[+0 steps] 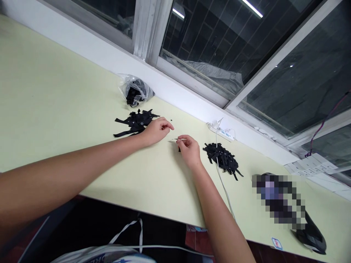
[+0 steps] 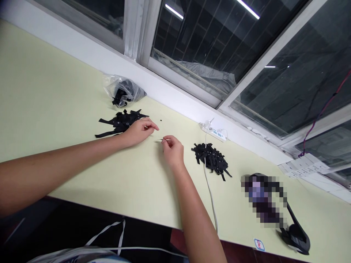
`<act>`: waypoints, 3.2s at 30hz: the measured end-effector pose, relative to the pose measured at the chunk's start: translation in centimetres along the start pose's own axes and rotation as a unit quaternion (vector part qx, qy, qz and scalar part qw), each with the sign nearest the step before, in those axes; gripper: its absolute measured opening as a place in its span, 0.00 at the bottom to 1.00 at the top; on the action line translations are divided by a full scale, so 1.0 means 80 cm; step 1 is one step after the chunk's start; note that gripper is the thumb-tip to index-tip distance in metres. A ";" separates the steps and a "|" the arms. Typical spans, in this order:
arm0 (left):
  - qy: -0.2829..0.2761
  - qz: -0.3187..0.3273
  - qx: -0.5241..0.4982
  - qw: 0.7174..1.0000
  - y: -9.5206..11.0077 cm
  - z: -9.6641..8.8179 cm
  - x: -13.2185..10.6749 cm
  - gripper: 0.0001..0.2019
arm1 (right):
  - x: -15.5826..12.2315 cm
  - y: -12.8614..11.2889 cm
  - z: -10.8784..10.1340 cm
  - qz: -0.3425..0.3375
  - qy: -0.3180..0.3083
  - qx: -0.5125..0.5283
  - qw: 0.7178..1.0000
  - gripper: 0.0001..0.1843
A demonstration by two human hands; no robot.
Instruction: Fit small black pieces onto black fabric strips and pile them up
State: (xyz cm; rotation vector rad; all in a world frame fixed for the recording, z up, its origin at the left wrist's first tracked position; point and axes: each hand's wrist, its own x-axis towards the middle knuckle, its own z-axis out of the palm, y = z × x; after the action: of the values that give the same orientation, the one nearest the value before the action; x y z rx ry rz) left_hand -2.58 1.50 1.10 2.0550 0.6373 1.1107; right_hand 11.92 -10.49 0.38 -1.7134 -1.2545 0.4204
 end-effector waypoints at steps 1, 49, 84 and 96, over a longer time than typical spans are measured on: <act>-0.003 0.004 0.007 1.000 -0.001 0.000 0.000 0.11 | 0.003 0.003 -0.002 0.011 0.002 0.033 0.999 0.14; -0.161 -0.110 -0.079 0.978 0.006 0.020 -0.017 0.16 | -0.011 -0.012 0.019 -0.082 0.039 -0.060 0.994 0.13; -0.153 0.025 0.046 0.987 0.001 -0.001 -0.006 0.12 | 0.018 0.030 0.001 0.050 0.049 0.101 0.992 0.13; -0.115 -0.020 -0.044 0.992 0.019 0.002 -0.011 0.07 | 0.012 0.020 0.000 -0.017 0.038 0.082 0.996 0.14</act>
State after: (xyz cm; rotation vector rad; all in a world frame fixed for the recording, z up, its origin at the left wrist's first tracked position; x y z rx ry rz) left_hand -2.75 -0.17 1.75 2.0474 0.5028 0.8479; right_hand 13.22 -9.76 -0.71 -1.5528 -1.1602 0.4221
